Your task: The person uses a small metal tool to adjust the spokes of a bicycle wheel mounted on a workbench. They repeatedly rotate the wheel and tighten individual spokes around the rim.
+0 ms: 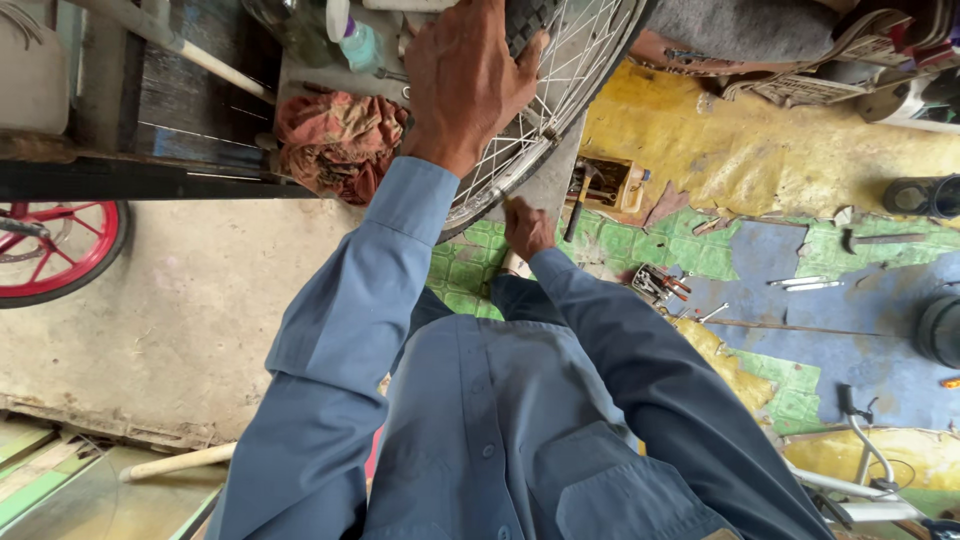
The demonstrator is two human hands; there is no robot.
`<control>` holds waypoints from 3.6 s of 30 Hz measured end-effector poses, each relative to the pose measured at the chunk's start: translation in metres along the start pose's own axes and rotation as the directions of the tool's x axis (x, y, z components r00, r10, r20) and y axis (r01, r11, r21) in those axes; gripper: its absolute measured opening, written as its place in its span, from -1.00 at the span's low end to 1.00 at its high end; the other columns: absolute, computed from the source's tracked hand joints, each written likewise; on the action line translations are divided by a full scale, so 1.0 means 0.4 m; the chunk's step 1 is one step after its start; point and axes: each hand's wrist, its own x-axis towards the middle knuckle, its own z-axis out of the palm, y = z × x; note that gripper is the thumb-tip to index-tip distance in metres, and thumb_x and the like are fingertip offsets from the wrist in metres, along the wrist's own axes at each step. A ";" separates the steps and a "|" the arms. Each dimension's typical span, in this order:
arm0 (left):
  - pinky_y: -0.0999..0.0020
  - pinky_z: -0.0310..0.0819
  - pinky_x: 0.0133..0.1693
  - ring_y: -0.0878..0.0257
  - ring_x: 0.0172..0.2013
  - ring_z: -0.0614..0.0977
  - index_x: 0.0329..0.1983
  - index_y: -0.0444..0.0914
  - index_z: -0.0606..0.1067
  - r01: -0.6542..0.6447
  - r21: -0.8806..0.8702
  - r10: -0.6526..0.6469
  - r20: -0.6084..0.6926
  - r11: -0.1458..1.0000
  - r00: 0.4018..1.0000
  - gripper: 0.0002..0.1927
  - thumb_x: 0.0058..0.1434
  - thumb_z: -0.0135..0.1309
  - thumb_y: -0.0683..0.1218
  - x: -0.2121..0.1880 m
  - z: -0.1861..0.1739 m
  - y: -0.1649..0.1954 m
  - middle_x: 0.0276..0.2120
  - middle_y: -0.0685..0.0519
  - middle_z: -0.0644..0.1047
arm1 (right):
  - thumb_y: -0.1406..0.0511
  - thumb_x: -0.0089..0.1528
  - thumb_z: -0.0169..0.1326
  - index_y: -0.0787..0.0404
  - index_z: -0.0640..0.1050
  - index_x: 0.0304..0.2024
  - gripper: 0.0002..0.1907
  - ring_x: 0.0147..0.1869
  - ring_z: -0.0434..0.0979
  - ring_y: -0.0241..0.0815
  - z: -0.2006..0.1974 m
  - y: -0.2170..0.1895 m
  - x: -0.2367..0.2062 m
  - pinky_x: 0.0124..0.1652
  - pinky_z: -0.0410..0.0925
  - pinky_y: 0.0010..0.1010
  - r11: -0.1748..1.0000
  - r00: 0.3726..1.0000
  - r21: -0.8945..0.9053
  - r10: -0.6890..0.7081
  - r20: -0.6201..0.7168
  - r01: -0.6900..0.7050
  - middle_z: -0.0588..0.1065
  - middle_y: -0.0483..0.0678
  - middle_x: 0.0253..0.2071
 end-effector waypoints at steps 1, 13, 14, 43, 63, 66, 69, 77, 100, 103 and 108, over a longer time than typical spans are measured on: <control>0.14 0.63 -0.27 0.02 -0.24 0.70 0.15 -0.26 0.43 0.005 -0.007 -0.005 0.007 1.000 1.000 -0.45 0.36 0.25 0.21 0.001 0.000 0.002 -0.19 -0.11 0.64 | 0.33 0.37 0.05 0.21 0.52 -0.28 -0.87 -0.60 0.48 0.12 -0.004 -0.002 -0.008 -0.55 0.28 -0.05 1.000 1.000 0.019 -0.012 0.010 0.011 0.45 0.18 -0.60; 0.15 0.60 -0.35 0.02 -0.34 0.70 0.13 -0.25 0.41 0.020 -0.073 -0.019 0.019 0.997 1.000 -0.49 0.33 0.29 0.14 0.002 -0.013 0.031 -0.27 -0.12 0.64 | 0.29 0.35 0.11 0.21 0.52 -0.27 -0.87 -0.48 0.50 0.35 -0.024 0.024 -0.035 -0.48 0.32 0.09 1.000 0.997 0.004 -0.023 0.071 0.023 0.47 0.27 -0.54; 0.13 0.59 -0.36 0.00 -0.35 0.69 0.13 -0.26 0.40 -0.016 -0.072 0.016 -0.003 0.997 1.000 -0.49 0.36 0.30 0.13 0.011 -0.012 0.034 -0.26 -0.15 0.63 | 0.28 0.33 0.13 0.21 0.54 -0.26 -0.87 -0.47 0.49 0.37 -0.024 0.020 -0.021 -0.49 0.31 0.10 0.998 0.995 0.001 -0.063 0.077 0.063 0.47 0.28 -0.54; 0.09 0.60 -0.41 -0.06 -0.32 0.70 0.02 -0.26 0.35 0.125 -0.110 -0.112 0.110 0.986 0.988 -0.44 0.16 0.35 0.10 0.025 -0.074 0.118 -0.28 -0.12 0.63 | 0.27 0.34 0.10 0.24 0.65 -0.23 -0.81 -0.40 0.62 0.10 -0.084 -0.009 0.143 -0.30 0.44 -0.09 0.998 0.788 0.006 -0.055 0.613 0.065 0.59 0.21 -0.41; 0.15 0.60 -0.41 -0.02 -0.37 0.70 0.33 -0.33 0.25 0.125 -0.084 -0.110 0.158 0.989 0.981 -0.25 0.29 0.31 0.14 0.011 -0.054 0.090 -0.30 -0.16 0.64 | 0.34 0.33 0.10 0.32 0.48 -0.41 -0.77 -0.61 0.37 0.01 -0.001 -0.036 -0.040 -0.53 0.25 -0.11 0.990 0.996 0.133 0.030 0.088 -0.042 0.40 0.20 -0.60; 0.12 0.60 -0.38 -0.04 -0.33 0.70 0.28 -0.31 0.26 0.122 -0.109 -0.107 0.132 0.987 0.985 -0.29 0.26 0.33 0.11 0.017 -0.055 0.098 -0.26 -0.15 0.64 | 0.33 0.34 0.08 0.30 0.48 -0.43 -0.76 -0.63 0.35 0.05 0.011 -0.026 -0.044 -0.54 0.22 -0.07 0.988 0.994 0.137 0.063 0.086 -0.075 0.39 0.20 -0.62; 0.09 0.62 -0.34 -0.06 -0.29 0.70 0.22 -0.29 0.29 0.133 -0.114 -0.114 0.160 0.984 0.980 -0.32 0.24 0.35 0.11 0.023 -0.055 0.108 -0.25 -0.14 0.64 | 0.33 0.35 0.09 0.31 0.47 -0.42 -0.76 -0.60 0.38 0.15 0.020 -0.031 -0.049 -0.52 0.24 -0.05 0.992 0.996 0.116 0.030 0.086 -0.040 0.39 0.26 -0.59; 0.10 0.62 -0.36 -0.06 -0.25 0.70 0.15 -0.32 0.34 0.128 -0.072 -0.114 0.174 0.989 0.978 -0.35 0.19 0.36 0.10 0.040 -0.056 0.127 -0.22 -0.16 0.63 | 0.29 0.35 0.08 0.28 0.43 -0.40 -0.74 -0.48 0.49 0.35 0.008 -0.038 -0.093 -0.47 0.31 0.06 0.998 0.996 0.057 -0.013 0.087 0.008 0.44 0.29 -0.55; 0.14 0.61 -0.41 -0.04 -0.37 0.71 0.14 -0.32 0.30 0.145 -0.137 -0.120 0.176 0.980 0.977 -0.37 0.22 0.31 0.10 0.014 -0.056 0.164 -0.24 -0.19 0.63 | 0.29 0.31 0.04 0.21 0.55 -0.19 -0.87 -0.42 0.56 0.43 -0.022 -0.037 -0.069 -0.38 0.41 0.20 0.986 0.965 -0.159 0.095 0.244 -0.057 0.52 0.33 -0.50; 0.18 0.60 -0.47 0.00 -0.41 0.71 0.15 -0.32 0.30 0.171 -0.111 -0.142 0.236 0.979 0.961 -0.38 0.28 0.30 0.12 0.022 -0.055 0.156 -0.22 -0.21 0.63 | 0.28 0.32 0.08 0.21 0.55 -0.24 -0.88 -0.42 0.56 0.39 -0.036 -0.038 -0.072 -0.40 0.41 0.16 0.999 0.981 -0.048 0.002 0.195 0.007 0.52 0.30 -0.50; 0.12 0.62 -0.43 -0.04 -0.35 0.71 0.29 -0.31 0.26 0.162 -0.097 -0.138 0.218 0.982 0.966 -0.28 0.26 0.32 0.12 0.024 -0.059 0.136 -0.23 -0.17 0.64 | 0.30 0.35 0.05 0.23 0.52 -0.28 -0.86 -0.48 0.58 0.29 -0.034 0.001 -0.058 -0.46 0.38 0.08 1.000 0.981 -0.023 0.010 0.196 -0.006 0.52 0.26 -0.51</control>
